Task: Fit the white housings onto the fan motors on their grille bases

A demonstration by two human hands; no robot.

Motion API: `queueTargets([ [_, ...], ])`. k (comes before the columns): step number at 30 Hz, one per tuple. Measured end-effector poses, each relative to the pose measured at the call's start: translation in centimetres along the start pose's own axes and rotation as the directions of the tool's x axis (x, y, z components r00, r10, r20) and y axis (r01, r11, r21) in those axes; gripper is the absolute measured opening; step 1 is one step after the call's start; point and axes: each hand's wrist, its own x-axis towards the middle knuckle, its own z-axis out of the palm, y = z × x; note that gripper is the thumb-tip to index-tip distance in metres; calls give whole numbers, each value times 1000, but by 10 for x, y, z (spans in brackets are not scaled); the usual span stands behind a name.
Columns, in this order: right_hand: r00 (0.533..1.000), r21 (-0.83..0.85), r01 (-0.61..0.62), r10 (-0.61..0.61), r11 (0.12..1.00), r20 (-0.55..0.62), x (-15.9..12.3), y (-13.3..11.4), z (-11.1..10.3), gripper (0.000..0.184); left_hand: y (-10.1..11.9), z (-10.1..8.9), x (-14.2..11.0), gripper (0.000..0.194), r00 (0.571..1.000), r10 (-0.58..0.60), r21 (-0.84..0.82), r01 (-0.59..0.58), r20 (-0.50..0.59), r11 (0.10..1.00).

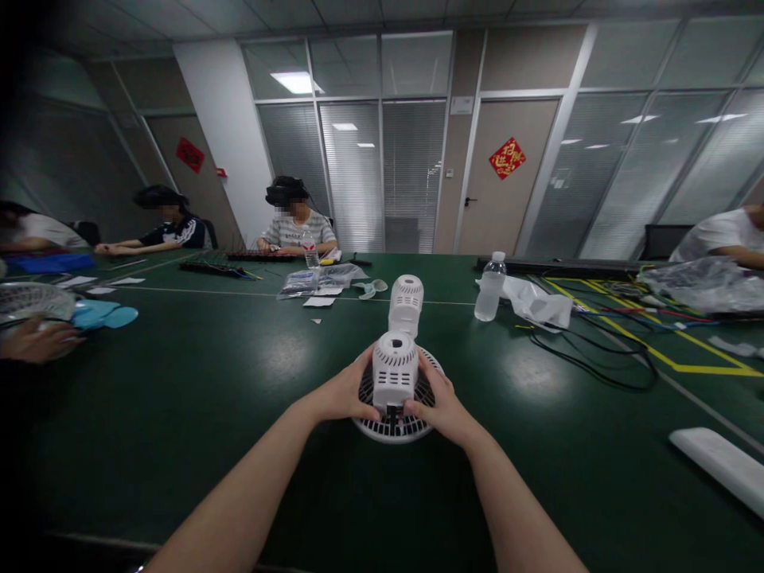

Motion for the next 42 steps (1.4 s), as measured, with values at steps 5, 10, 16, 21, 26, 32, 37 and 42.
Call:
queueTargets([
  [5,981,206,-43,81,978,-176,3,5,-4,68,-16,-15,4,82,968,49,-279,-118,-244,953],
  [10,927,154,-134,179,979,-330,7,10,-9,52,-16,-26,7,53,889,-55,-233,-59,-454,971],
  [16,905,-34,-221,193,975,-378,12,20,-10,42,2,-26,6,35,875,-175,10,201,-451,980],
  [21,911,-147,-266,199,953,-360,19,32,-8,41,28,10,-17,63,914,-238,12,256,-328,967],
  [26,920,-219,-267,181,938,-347,21,41,-5,41,49,76,-44,112,892,-295,52,332,-344,942],
  [32,920,-277,-319,226,906,-320,18,38,-4,49,56,95,-30,117,820,-336,32,394,-464,918],
  [37,922,-304,-310,207,901,-328,15,33,-2,51,55,93,-20,110,761,-352,-31,401,-545,916],
  [42,917,-319,-316,201,893,-346,13,28,1,50,64,96,-17,113,746,-343,-29,399,-571,916],
])
